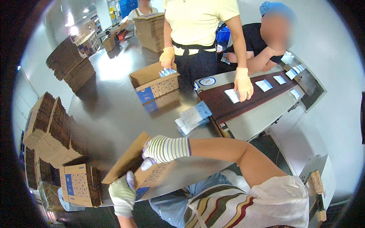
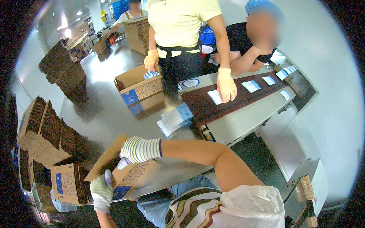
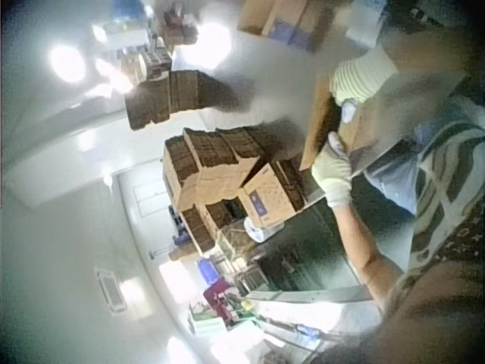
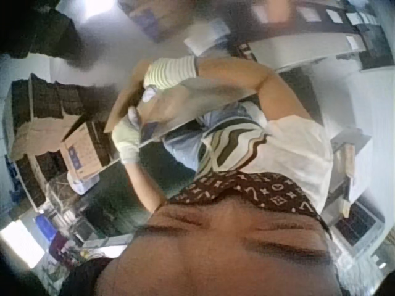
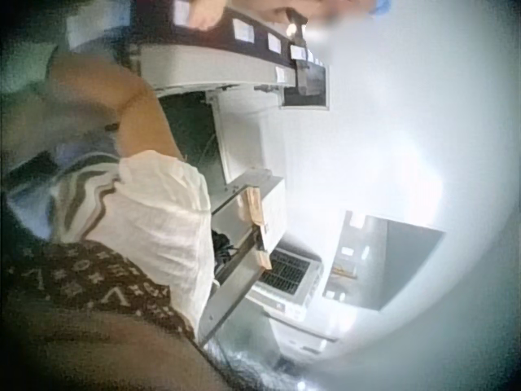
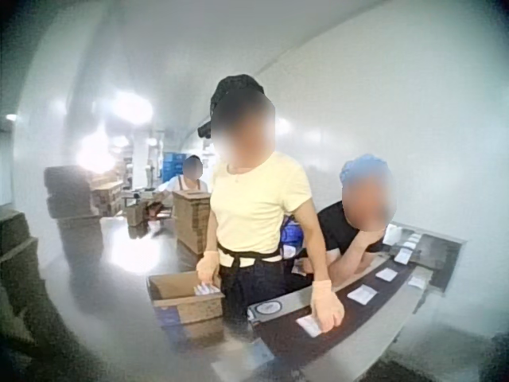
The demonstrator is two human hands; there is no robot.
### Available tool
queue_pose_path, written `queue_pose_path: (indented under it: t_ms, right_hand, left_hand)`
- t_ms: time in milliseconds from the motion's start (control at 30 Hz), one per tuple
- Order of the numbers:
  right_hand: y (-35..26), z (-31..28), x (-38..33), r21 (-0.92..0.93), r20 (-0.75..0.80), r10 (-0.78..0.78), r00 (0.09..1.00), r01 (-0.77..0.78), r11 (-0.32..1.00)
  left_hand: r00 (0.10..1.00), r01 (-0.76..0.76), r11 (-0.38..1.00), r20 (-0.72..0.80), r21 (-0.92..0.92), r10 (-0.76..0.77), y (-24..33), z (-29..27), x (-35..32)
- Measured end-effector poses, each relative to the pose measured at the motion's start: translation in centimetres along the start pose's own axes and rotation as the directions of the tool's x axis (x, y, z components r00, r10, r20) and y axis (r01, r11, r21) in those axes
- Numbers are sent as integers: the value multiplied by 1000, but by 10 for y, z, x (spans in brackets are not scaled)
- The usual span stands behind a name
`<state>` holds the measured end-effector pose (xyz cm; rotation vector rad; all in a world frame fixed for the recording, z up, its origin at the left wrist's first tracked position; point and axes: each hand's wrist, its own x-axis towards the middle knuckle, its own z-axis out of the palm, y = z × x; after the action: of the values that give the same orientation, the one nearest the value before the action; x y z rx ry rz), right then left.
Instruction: The person packs small packets into cardboard boxes by hand on a manufacturing line, organizing them in rows before closing the boxes.
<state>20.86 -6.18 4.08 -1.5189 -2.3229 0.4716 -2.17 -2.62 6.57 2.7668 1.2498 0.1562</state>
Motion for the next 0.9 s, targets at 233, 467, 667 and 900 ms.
queue_pose_path:
  t_ms: [233, 467, 667, 900]
  right_hand:
    - [2, 15, 7, -322, -216, 26, 976, -97, 942]
    - [-7, -8, -12, -131, -475, -34, 879, -33, 991]
    - [-15, -12, -26, 391, -563, 248, 789, -10, 920]
    - [-77, -10, 17, -73, -281, 2, 960, -24, 997]
  left_hand:
    - [981, -120, 988, -138, 101, 133, 20, 38, 14]
    - [997, -77, 996, 7, 42, 76, 9, 36, 6]
    - [825, -120, 286, -256, -951, -504, 3, 30, -29]
    - [916, 58, -131, 105, -990, -388, 1, 157, -57]
